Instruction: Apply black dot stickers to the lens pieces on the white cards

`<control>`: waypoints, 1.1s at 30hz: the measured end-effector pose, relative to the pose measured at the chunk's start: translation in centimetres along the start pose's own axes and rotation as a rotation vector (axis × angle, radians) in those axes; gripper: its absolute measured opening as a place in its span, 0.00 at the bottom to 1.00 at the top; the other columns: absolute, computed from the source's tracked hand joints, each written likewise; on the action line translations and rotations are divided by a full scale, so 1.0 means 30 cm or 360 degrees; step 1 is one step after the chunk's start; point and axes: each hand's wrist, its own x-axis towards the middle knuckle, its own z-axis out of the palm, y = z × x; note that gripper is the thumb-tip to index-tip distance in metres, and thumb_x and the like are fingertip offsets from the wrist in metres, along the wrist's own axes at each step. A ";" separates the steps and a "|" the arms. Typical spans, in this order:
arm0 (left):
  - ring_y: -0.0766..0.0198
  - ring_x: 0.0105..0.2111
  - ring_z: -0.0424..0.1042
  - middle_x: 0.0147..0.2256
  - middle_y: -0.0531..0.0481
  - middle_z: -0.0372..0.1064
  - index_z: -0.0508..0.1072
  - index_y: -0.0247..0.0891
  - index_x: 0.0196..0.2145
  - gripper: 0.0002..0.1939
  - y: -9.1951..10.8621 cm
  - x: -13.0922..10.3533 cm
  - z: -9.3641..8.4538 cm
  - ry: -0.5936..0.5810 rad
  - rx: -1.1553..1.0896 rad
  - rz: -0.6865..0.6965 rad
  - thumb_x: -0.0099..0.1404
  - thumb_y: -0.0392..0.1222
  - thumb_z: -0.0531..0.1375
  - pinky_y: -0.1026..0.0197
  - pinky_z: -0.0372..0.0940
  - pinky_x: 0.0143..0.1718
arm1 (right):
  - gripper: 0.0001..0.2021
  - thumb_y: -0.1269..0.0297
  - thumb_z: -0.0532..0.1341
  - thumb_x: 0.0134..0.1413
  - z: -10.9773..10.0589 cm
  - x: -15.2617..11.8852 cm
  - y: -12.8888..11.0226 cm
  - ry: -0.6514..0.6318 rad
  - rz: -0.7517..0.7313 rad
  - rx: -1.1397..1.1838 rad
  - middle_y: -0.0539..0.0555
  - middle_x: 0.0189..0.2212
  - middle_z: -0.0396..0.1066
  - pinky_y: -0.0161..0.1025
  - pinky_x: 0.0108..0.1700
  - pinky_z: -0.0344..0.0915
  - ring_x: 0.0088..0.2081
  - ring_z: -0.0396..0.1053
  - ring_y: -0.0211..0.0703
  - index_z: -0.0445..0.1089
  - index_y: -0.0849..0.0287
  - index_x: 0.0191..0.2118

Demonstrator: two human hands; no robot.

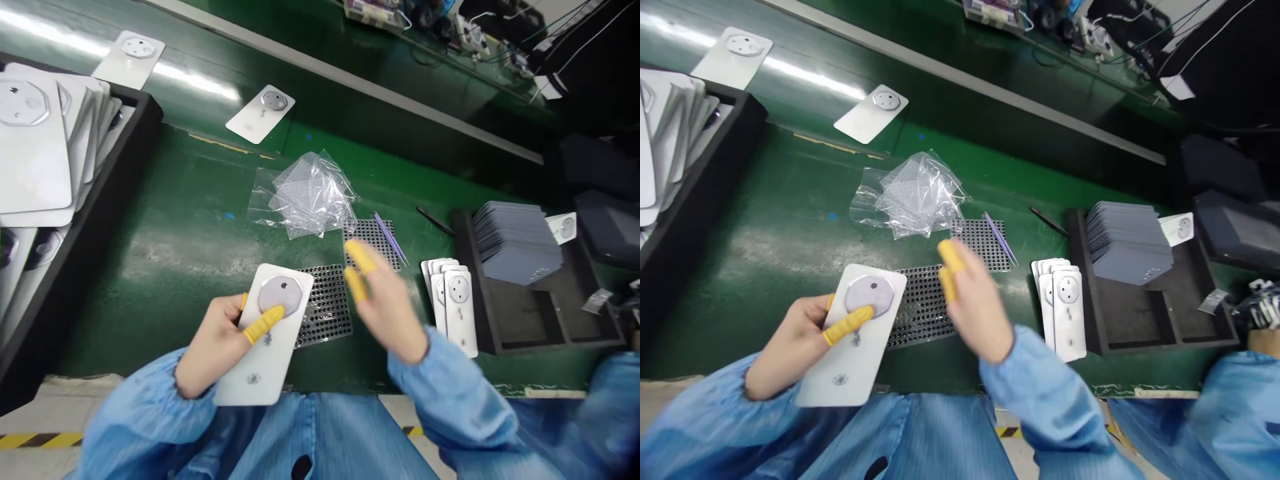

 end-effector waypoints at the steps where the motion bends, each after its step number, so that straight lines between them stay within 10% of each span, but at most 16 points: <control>1: 0.54 0.20 0.75 0.24 0.44 0.77 0.78 0.34 0.29 0.18 -0.002 0.014 -0.028 0.0071 0.0207 0.0069 0.53 0.54 0.66 0.61 0.67 0.16 | 0.19 0.65 0.55 0.62 -0.022 0.040 0.067 0.0052 0.0053 -0.0272 0.67 0.57 0.64 0.61 0.59 0.61 0.60 0.61 0.57 0.64 0.64 0.57; 4: 0.46 0.34 0.78 0.39 0.40 0.78 0.75 0.34 0.46 0.27 -0.028 0.045 -0.109 0.0375 0.0810 0.0301 0.55 0.56 0.64 0.54 0.73 0.30 | 0.16 0.64 0.59 0.57 -0.063 0.132 0.269 -0.0030 0.0264 -0.0795 0.74 0.58 0.61 0.66 0.56 0.60 0.58 0.60 0.68 0.72 0.71 0.47; 9: 0.40 0.56 0.65 0.60 0.28 0.57 0.50 0.30 0.65 0.41 -0.124 0.030 -0.156 0.0612 0.1191 0.0785 0.61 0.49 0.61 0.42 0.68 0.49 | 0.11 0.66 0.58 0.55 -0.073 0.159 0.415 0.0126 0.0329 -0.0715 0.66 0.48 0.73 0.55 0.54 0.66 0.50 0.71 0.57 0.76 0.65 0.37; 14: 0.43 0.60 0.60 0.57 0.29 0.61 0.59 0.31 0.58 0.27 -0.203 0.014 -0.131 0.0549 0.1314 0.1340 0.63 0.34 0.61 0.41 0.63 0.57 | 0.15 0.61 0.60 0.58 -0.052 0.129 0.208 0.0533 0.0222 -0.0147 0.57 0.37 0.76 0.45 0.43 0.73 0.37 0.75 0.45 0.72 0.61 0.48; 22: 0.41 0.59 0.61 0.55 0.26 0.63 0.65 0.27 0.49 0.19 -0.236 0.025 -0.124 0.0605 0.1273 0.1398 0.61 0.33 0.63 0.42 0.66 0.56 | 0.16 0.77 0.51 0.59 0.193 0.101 -0.102 -0.0677 -0.0784 -0.0058 0.59 0.42 0.69 0.40 0.37 0.72 0.39 0.70 0.43 0.68 0.62 0.50; 33: 0.42 0.59 0.61 0.55 0.27 0.63 0.66 0.28 0.46 0.16 -0.234 0.022 -0.117 0.0627 0.1238 0.1354 0.60 0.32 0.63 0.44 0.66 0.56 | 0.16 0.74 0.48 0.63 0.232 0.133 -0.143 -0.1044 -0.0831 -0.0542 0.60 0.43 0.65 0.36 0.28 0.70 0.35 0.68 0.41 0.67 0.64 0.52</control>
